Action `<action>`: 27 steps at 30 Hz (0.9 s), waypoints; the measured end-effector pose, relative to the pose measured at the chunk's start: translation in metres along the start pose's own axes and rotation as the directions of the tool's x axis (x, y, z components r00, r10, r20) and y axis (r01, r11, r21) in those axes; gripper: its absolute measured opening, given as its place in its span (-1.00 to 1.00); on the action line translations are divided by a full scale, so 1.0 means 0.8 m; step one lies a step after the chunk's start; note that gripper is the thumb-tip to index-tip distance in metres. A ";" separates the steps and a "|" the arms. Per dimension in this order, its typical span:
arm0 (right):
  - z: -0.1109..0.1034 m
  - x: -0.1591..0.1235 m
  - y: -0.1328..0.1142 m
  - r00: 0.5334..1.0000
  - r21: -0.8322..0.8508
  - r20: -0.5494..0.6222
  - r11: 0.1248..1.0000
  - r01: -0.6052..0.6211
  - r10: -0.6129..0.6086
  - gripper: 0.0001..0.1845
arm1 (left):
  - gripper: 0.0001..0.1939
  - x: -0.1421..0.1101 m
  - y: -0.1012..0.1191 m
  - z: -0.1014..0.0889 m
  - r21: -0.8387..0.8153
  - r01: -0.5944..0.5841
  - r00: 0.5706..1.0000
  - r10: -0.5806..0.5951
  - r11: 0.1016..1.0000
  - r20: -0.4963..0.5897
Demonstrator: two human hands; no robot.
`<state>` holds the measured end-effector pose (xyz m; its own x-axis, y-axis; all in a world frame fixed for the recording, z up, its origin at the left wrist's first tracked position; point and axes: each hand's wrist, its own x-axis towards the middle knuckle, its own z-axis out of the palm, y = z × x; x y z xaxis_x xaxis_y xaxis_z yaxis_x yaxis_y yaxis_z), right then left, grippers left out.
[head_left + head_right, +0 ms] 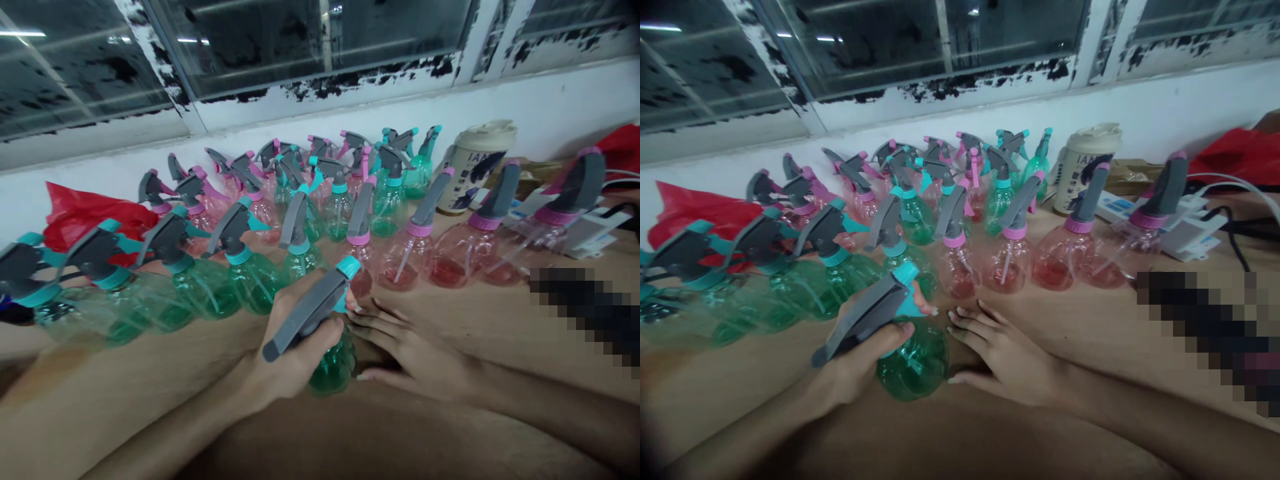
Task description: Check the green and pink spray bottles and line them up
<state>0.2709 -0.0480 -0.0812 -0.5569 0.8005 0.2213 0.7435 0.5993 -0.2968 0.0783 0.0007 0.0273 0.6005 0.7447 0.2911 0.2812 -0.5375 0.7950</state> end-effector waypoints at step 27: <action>0.000 0.001 0.000 0.999 0.024 -0.031 1.000 0.012 -0.012 -0.33 | -0.89 -0.001 -0.005 0.012 0.024 0.026 0.993 -0.023 0.999 -0.114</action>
<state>0.2703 -0.0478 -0.0813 -0.5540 0.7932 0.2530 0.7275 0.6089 -0.3160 0.0841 -0.0015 0.0183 0.5046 0.7971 0.3318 0.3141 -0.5274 0.7894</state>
